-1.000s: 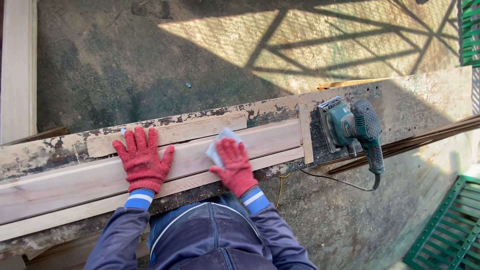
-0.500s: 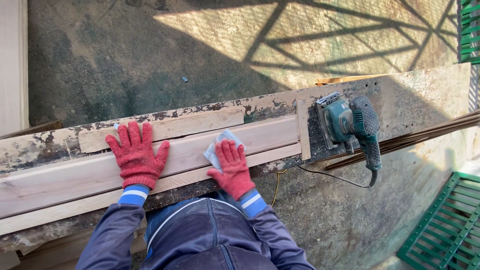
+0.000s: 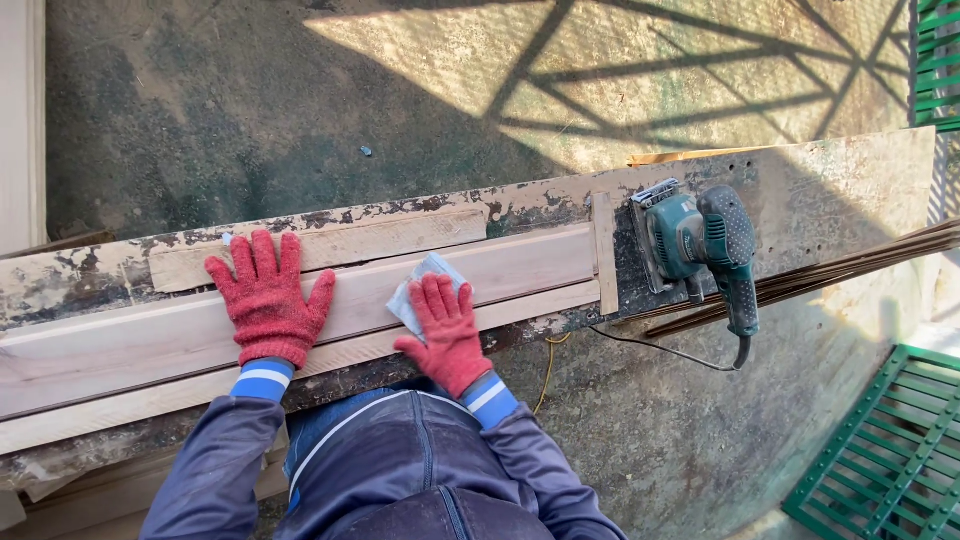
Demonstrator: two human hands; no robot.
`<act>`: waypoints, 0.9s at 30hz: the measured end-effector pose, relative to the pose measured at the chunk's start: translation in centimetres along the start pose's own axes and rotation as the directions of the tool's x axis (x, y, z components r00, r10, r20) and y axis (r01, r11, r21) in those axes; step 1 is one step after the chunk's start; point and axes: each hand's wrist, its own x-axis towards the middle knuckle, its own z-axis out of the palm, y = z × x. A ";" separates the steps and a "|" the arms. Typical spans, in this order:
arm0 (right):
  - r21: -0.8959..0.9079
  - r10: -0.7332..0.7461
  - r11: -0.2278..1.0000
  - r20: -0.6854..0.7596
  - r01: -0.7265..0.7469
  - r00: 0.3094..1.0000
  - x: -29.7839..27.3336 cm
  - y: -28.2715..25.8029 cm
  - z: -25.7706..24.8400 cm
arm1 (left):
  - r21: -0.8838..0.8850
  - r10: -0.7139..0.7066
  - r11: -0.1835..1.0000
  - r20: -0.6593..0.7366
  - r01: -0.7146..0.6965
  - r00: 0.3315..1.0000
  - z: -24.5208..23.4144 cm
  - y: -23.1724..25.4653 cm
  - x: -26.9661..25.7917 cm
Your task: Sanding a wooden plank using an orbital power sander and a manual sanding block.
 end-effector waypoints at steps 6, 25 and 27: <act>-0.161 0.359 0.926 0.094 -0.342 0.929 0.2 18.1 -2.5 | -0.010 0.000 1.000 0.007 0.000 1.000 -0.2 0.2 0.1; -0.148 0.212 0.970 0.107 -0.195 0.971 1.2 11.4 -3.7 | -0.155 -0.008 0.988 -0.146 -0.015 0.989 0.7 -0.4 0.0; -0.119 0.294 0.952 0.104 -0.282 0.950 0.8 12.4 -3.8 | -0.189 -0.017 0.982 -0.180 -0.018 0.983 1.0 -0.3 0.1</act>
